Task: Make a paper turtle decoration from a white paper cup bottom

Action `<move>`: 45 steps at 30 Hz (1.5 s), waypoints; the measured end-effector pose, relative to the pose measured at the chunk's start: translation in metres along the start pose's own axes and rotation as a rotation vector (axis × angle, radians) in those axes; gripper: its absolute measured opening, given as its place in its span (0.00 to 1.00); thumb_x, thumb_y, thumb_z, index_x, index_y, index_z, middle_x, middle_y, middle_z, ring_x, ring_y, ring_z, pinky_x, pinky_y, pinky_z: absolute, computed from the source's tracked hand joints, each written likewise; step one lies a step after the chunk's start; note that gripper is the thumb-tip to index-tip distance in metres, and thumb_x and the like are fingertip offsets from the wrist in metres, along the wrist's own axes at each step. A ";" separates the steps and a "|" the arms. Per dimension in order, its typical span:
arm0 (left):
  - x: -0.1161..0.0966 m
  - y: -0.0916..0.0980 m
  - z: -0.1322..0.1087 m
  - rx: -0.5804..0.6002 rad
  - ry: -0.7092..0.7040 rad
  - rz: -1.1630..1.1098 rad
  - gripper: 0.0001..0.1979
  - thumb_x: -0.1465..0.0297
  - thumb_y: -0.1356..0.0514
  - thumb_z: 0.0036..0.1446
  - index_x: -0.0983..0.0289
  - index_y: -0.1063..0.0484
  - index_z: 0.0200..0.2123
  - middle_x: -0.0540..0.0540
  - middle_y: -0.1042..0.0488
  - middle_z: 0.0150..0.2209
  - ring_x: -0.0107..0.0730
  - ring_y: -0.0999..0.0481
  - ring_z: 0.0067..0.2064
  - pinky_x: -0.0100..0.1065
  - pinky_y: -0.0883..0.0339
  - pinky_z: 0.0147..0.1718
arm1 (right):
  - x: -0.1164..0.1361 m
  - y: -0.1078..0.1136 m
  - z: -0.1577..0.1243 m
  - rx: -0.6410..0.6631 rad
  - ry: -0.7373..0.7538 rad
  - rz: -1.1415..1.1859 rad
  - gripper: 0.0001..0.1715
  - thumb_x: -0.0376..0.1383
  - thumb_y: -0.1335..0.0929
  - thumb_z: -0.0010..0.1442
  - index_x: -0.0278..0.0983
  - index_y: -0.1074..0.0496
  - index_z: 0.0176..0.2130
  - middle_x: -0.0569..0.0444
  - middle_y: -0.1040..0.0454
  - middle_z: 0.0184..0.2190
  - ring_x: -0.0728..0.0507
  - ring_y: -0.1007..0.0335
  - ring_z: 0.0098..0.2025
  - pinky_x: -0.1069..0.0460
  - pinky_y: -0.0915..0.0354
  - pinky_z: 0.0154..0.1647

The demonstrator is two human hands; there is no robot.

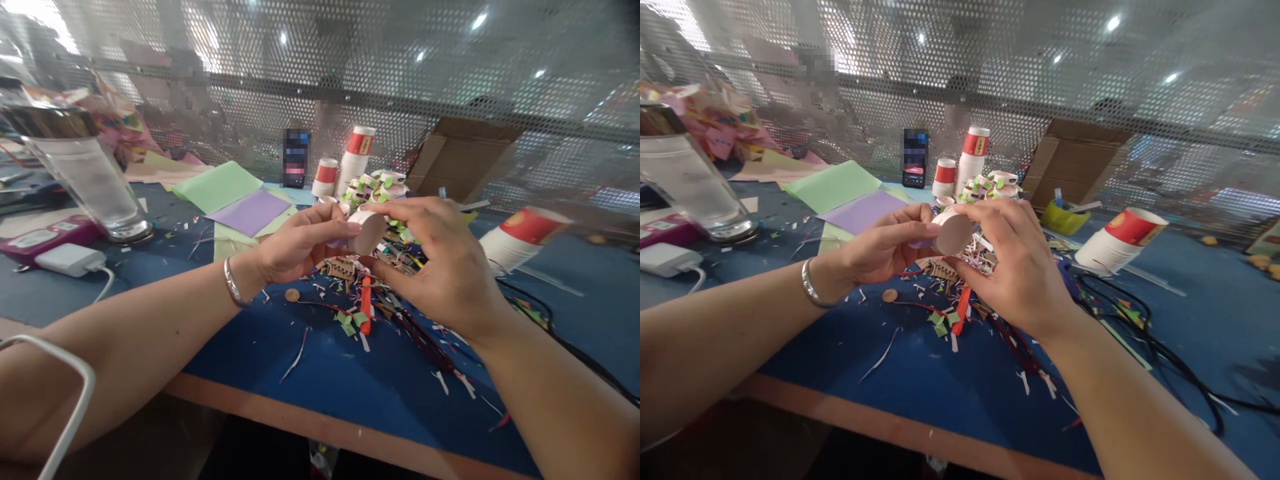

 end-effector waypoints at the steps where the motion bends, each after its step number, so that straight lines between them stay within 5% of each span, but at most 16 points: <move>1: -0.001 -0.001 0.000 -0.003 -0.021 0.008 0.09 0.75 0.37 0.56 0.64 0.34 0.26 0.48 0.31 0.28 0.24 0.28 0.33 0.30 0.31 0.38 | 0.000 0.000 0.000 -0.006 -0.002 -0.005 0.25 0.39 0.28 0.61 0.40 0.30 0.57 0.43 0.25 0.52 0.30 0.31 0.58 0.33 0.37 0.59; 19: 0.001 -0.007 0.002 0.055 -0.096 -0.050 0.17 0.74 0.32 0.54 0.65 0.39 0.24 0.47 0.33 0.26 0.22 0.30 0.31 0.29 0.31 0.36 | 0.003 0.006 -0.003 -0.089 0.060 0.024 0.24 0.35 0.27 0.59 0.40 0.31 0.55 0.44 0.25 0.49 0.31 0.27 0.52 0.36 0.30 0.51; 39: 0.010 -0.005 0.005 0.066 -0.007 -0.182 0.10 0.74 0.34 0.57 0.66 0.32 0.27 0.47 0.30 0.26 0.19 0.31 0.26 0.26 0.32 0.29 | 0.009 0.006 -0.002 -0.074 0.093 0.010 0.25 0.35 0.28 0.60 0.39 0.31 0.56 0.43 0.24 0.48 0.33 0.26 0.51 0.37 0.28 0.49; 45: 0.013 -0.005 0.005 0.064 0.024 -0.156 0.08 0.71 0.35 0.59 0.66 0.29 0.29 0.48 0.29 0.28 0.23 0.27 0.30 0.29 0.28 0.34 | 0.009 0.005 -0.002 -0.073 0.099 0.020 0.25 0.35 0.27 0.60 0.37 0.30 0.56 0.42 0.23 0.49 0.32 0.26 0.52 0.37 0.28 0.51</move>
Point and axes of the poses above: each hand's wrist, its own z-axis towards the middle knuckle, its own y-axis out of the back of the hand, x = y × z, the point moved 10 cm from there along z, towards the middle knuckle
